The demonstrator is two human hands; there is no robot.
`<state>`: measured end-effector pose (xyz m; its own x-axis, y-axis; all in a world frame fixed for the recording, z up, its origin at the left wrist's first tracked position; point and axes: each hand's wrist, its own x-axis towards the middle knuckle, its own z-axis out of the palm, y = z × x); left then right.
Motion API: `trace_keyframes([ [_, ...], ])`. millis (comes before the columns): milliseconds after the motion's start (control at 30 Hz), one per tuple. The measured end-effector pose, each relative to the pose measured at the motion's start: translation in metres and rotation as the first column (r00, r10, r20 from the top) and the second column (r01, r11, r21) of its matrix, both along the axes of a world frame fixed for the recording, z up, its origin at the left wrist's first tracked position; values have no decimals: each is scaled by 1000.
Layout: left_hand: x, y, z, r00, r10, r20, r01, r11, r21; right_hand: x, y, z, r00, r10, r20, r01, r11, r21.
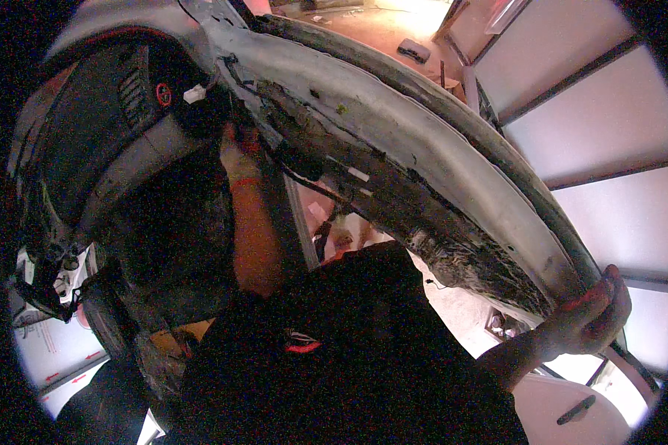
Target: The person is repairing the interior paneling and seals of a white car door using a screwdriver.
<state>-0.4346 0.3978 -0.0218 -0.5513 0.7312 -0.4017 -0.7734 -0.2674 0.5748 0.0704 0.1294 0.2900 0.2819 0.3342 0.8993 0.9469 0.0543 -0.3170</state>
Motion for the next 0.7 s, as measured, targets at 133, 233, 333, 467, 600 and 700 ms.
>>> trace_keyframes([
  [133, 2, -2, -12, 989, -62, -138, 88, 978, 190, 4, 0, -3, 1000, -16, 21, 16, 1000, -18],
  [233, 2, -3, -8, 998, -69, -11, 70, 996, 60, 5, -1, -3, 999, 1, 33, -1, 1000, -17],
  [333, -2, 3, -9, 985, -119, -128, 114, 992, -46, 5, 0, -3, 998, 27, 49, -26, 1000, -12],
  [467, -2, -2, -7, 994, -68, -84, 75, 993, 88, 9, 0, -6, 998, 55, 14, -55, 998, 17],
  [600, -1, 3, -4, 996, -45, -79, 40, 997, -63, 14, -4, -6, 999, 43, -2, -43, 999, -5],
  [700, -2, 3, -3, 992, -29, -126, 12, 991, -134, 8, -3, -5, 1000, 25, -10, -25, 1000, -5],
])
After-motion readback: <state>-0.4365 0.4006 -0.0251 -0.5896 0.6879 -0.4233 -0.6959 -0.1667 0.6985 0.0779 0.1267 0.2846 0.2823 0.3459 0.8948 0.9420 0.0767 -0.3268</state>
